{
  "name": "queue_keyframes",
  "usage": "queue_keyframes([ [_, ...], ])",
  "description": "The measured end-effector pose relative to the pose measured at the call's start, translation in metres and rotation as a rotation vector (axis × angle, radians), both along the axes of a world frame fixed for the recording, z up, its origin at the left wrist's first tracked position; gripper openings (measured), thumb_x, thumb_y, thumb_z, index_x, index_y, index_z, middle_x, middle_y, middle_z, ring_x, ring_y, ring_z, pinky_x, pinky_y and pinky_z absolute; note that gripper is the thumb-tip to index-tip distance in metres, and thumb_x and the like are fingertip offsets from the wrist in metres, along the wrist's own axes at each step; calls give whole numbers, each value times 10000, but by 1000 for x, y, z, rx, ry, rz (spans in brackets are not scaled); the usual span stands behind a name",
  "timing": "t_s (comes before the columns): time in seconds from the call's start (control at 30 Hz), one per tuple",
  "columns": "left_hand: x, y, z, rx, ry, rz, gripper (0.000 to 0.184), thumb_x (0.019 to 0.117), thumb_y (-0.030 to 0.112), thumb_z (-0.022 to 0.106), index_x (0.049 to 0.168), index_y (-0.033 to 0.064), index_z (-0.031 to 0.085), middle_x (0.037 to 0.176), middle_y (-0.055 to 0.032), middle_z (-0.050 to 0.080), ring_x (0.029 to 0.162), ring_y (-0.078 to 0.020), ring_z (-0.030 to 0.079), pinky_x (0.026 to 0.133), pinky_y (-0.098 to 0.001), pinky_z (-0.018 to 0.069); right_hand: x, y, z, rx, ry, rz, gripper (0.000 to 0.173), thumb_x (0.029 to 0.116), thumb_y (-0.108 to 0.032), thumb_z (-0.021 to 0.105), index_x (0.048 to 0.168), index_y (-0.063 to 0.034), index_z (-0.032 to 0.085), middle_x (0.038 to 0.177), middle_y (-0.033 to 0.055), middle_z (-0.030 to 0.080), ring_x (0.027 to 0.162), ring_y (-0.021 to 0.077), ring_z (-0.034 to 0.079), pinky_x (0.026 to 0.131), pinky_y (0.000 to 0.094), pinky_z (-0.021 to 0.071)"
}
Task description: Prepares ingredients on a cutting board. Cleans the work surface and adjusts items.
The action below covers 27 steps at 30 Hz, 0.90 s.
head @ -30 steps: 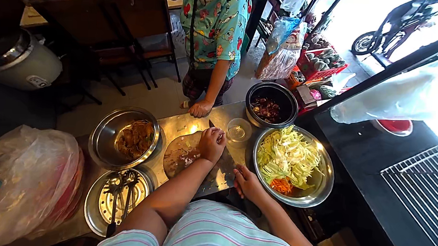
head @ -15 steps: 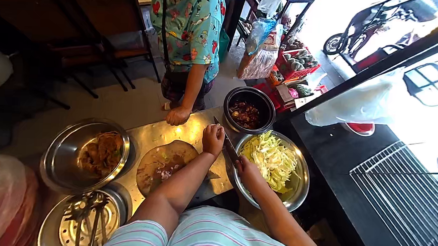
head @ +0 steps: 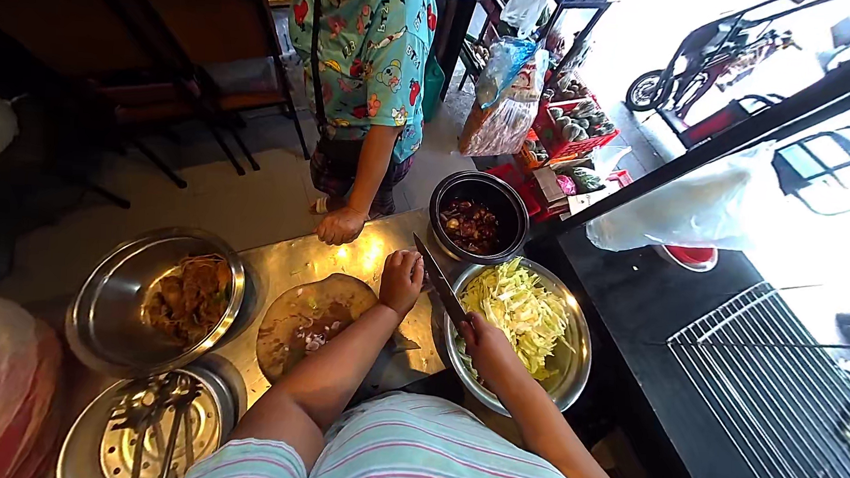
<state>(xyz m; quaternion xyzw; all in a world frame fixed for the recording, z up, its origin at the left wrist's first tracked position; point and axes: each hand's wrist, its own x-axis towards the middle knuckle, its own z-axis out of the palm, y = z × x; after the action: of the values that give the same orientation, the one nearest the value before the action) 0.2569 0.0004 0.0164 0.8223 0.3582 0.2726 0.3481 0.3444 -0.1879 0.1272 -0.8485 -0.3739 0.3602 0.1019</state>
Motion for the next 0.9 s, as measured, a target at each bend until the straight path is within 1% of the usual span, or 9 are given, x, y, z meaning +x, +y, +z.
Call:
queue_keyframes([
  [0.1,-2,0,6,-67,57,-18,386,1106,135,361,1371,-45,577,1348,-212,641,1337,-333,569,1181,-437,399,0,-1,0,21,-5,-2,366,1135,-326,368,1340,-76,538,873,130,665,735,259,683,730,441,576],
  [0.2,3,-2,8,-142,46,-24,410,1036,-24,398,1433,-57,493,1439,-227,571,1392,-339,517,1206,-426,372,1,0,-1,39,4,-22,365,1136,-325,368,1333,-72,543,847,115,656,703,241,673,703,422,575],
  [0.27,4,-2,13,-147,48,-46,417,982,-66,466,1389,-40,551,1454,-221,554,1397,-340,507,1198,-438,384,1,2,-1,35,2,-32,361,1135,-328,373,1329,-76,544,836,107,655,687,236,671,692,417,578],
  [0.37,-6,-1,21,-56,198,-85,303,1007,61,529,1246,50,715,1334,-143,674,1379,-304,534,1200,-470,367,-3,3,0,35,-15,-33,363,1133,-326,384,1330,-69,549,828,111,658,679,239,671,686,426,579],
  [0.43,-10,2,26,-36,303,-123,280,1023,93,534,1198,101,752,1284,-84,716,1383,-282,532,1208,-481,334,-7,4,-1,61,-23,-41,374,1134,-317,385,1353,-60,546,834,116,662,678,240,672,679,434,581],
  [0.63,-43,24,49,-144,310,-146,229,957,174,719,1153,56,741,1210,-160,697,1228,-348,598,1104,-526,432,-34,-4,-7,243,-91,18,371,1126,-287,398,1347,-42,568,783,106,667,644,237,668,643,455,587],
  [0.77,-137,46,38,43,181,-76,280,1061,210,571,1227,37,714,1275,-158,692,1297,-319,598,1156,-491,430,-59,-10,-19,294,-59,210,383,1107,-262,417,1343,-22,602,807,155,682,709,301,679,698,515,568],
  [0.83,-191,56,15,44,254,38,395,1106,252,456,1377,19,624,1457,-153,598,1446,-321,473,1239,-496,322,-72,-4,-35,284,-18,288,403,1106,-282,418,1364,-33,603,848,164,697,751,313,689,735,518,569],
  [0.9,-230,50,-7,-41,408,58,515,1129,312,334,1517,2,473,1617,-173,414,1555,-336,287,1286,-515,187,-87,5,-49,212,-3,350,424,1112,-306,392,1409,-68,579,948,177,717,858,331,710,815,531,569],
])
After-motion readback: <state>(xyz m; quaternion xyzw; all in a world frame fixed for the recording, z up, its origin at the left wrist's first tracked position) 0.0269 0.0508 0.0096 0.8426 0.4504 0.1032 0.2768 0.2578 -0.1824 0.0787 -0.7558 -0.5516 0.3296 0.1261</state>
